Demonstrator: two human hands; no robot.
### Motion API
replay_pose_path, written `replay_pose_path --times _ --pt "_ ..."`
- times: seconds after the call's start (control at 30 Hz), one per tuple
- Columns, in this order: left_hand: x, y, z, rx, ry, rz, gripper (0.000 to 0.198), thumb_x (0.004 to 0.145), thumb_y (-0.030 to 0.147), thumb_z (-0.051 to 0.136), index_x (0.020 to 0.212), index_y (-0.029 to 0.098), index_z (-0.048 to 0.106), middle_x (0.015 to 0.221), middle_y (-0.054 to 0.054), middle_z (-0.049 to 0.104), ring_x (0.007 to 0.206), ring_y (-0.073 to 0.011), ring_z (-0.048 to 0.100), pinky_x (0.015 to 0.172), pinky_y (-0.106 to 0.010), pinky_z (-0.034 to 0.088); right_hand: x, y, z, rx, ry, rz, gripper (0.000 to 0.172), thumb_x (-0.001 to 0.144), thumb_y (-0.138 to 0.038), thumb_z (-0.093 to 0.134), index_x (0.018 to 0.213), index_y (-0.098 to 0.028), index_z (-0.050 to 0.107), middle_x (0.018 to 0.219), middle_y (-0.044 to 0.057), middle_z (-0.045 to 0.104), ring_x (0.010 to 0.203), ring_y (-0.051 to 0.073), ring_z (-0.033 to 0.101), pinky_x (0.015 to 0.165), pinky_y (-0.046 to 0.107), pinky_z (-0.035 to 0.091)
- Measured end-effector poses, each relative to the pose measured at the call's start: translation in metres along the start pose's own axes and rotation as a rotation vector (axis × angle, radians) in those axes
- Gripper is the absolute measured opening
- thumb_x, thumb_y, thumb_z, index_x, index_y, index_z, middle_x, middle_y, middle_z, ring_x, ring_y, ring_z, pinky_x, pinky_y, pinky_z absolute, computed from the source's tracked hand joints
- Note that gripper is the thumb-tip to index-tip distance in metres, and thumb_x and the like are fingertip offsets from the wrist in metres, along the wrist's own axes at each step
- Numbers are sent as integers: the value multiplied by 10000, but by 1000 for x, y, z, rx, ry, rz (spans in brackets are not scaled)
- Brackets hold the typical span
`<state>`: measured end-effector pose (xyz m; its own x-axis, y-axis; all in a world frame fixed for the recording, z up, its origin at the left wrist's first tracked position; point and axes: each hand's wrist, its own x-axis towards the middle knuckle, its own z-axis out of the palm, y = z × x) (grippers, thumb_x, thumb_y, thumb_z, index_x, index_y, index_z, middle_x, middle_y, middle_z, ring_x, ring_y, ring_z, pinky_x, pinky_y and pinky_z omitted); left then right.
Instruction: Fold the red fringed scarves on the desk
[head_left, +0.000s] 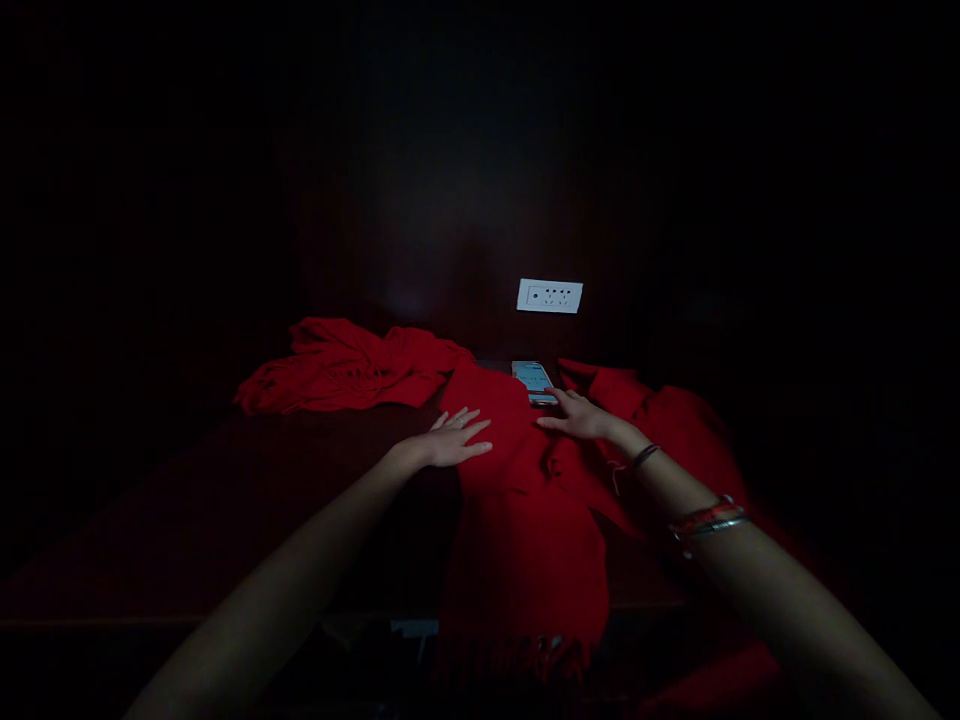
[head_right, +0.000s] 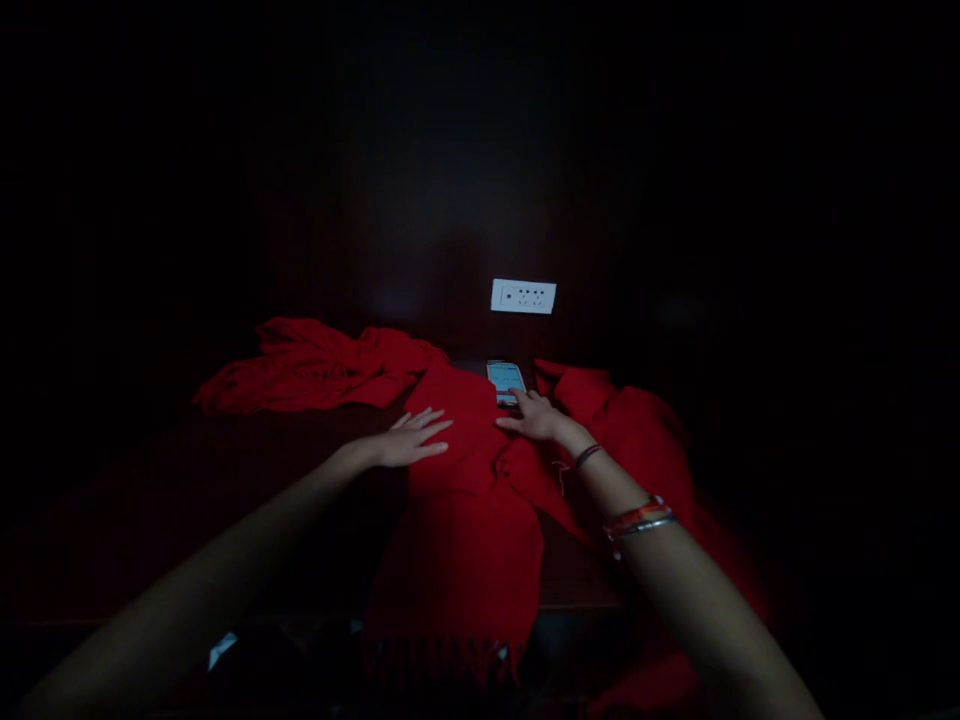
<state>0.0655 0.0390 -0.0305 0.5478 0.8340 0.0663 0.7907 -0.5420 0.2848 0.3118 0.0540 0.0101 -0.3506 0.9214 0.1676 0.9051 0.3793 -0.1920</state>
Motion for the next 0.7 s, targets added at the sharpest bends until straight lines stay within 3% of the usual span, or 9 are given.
replay_pose_path --times 0.07,0.17,0.23,0.33,0.43,0.5,0.57,0.7 --pt "-2 3 -1 21 -105 -46 632 728 602 257 1261 265 216 1352 -42 128 1225 -238 40 951 -466 52 -15 -8 4 54 -30 -41 660 688 -537 436 1228 -186 292 1212 128 363 1092 256 358 862 367 316" --pt "-5 2 -7 35 -171 -45 675 704 631 261 1271 274 181 1358 -32 76 1226 -229 1 954 -454 40 -45 -22 12 123 10 -43 637 737 -542 335 1264 -206 212 1281 107 272 1161 245 259 909 404 259" --pt "-8 -1 -14 38 -203 -49 698 684 639 295 1268 269 195 1356 -40 83 1226 -231 12 956 -444 51 -65 -28 18 169 31 -16 656 756 -537 286 1290 -194 120 1312 104 210 1189 230 205 931 411 233" --pt "-15 -5 -24 24 -241 -58 718 653 643 350 1257 276 225 1353 -50 116 1224 -232 57 958 -427 80 -91 -27 23 187 -43 -70 727 741 -545 310 1300 -197 3 1344 95 119 1213 221 140 955 414 200" --pt "-22 -6 -29 5 -266 -74 742 627 645 386 1252 272 240 1351 -63 124 1222 -231 84 961 -399 110 -106 -18 22 117 -79 -141 792 695 -533 416 1300 -216 15 1355 85 67 1223 240 80 964 417 191" --pt "-25 -5 -30 3 -267 -83 747 628 645 383 1251 257 247 1350 -76 126 1222 -226 87 962 -390 112 -111 -13 20 61 -22 -176 724 724 -453 428 1300 -215 58 1345 92 113 1215 228 130 956 383 230" --pt "-26 -3 -30 9 -257 -86 741 637 648 364 1250 249 251 1349 -82 129 1222 -223 83 963 -399 97 -113 -9 18 -10 25 -222 594 778 -302 378 1296 -209 103 1295 105 249 1164 194 278 916 333 302" --pt "-25 -2 -28 20 -254 -84 738 644 663 326 1252 253 242 1351 -81 116 1225 -225 59 959 -425 74 -116 -6 8 -246 12 -271 531 759 -78 313 1265 -217 232 1059 102 510 903 159 521 738 269 412"
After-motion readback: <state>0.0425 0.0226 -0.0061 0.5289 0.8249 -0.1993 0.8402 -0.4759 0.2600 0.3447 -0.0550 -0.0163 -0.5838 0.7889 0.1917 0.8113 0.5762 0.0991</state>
